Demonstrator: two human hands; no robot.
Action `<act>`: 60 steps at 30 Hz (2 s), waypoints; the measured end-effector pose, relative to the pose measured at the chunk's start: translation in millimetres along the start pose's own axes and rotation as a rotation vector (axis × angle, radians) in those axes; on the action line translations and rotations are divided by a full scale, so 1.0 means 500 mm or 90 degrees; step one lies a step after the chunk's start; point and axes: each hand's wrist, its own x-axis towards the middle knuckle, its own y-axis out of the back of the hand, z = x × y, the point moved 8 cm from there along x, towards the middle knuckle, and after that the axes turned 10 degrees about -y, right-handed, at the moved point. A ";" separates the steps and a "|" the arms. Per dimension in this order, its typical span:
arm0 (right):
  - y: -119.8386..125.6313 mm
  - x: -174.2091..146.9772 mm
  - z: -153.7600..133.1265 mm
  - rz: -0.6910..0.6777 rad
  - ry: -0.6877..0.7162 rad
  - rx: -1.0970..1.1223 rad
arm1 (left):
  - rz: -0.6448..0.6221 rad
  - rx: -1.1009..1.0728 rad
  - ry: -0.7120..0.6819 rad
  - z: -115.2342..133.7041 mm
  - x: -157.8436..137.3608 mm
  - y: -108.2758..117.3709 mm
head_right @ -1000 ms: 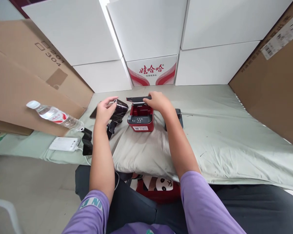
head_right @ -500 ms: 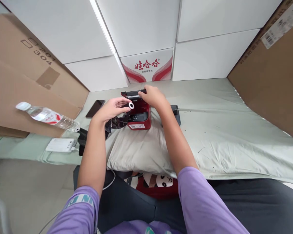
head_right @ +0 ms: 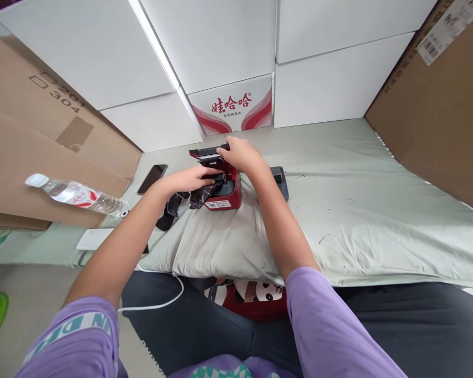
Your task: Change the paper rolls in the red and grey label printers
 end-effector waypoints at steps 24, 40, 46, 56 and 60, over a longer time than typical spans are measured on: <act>-0.002 0.004 -0.002 0.000 0.008 0.005 | 0.292 -0.033 0.078 0.139 -0.046 -0.004; 0.003 0.001 -0.003 -0.015 0.006 0.005 | 0.652 -0.052 0.186 0.031 -0.098 0.032; 0.002 0.003 -0.001 -0.018 0.006 0.002 | 0.667 -0.086 0.170 0.032 -0.107 0.004; -0.001 0.007 0.001 -0.012 0.004 0.005 | 0.621 -0.111 0.082 0.044 -0.096 -0.041; 0.002 0.005 0.000 -0.019 0.003 0.010 | 0.617 -0.102 0.122 0.025 -0.070 0.009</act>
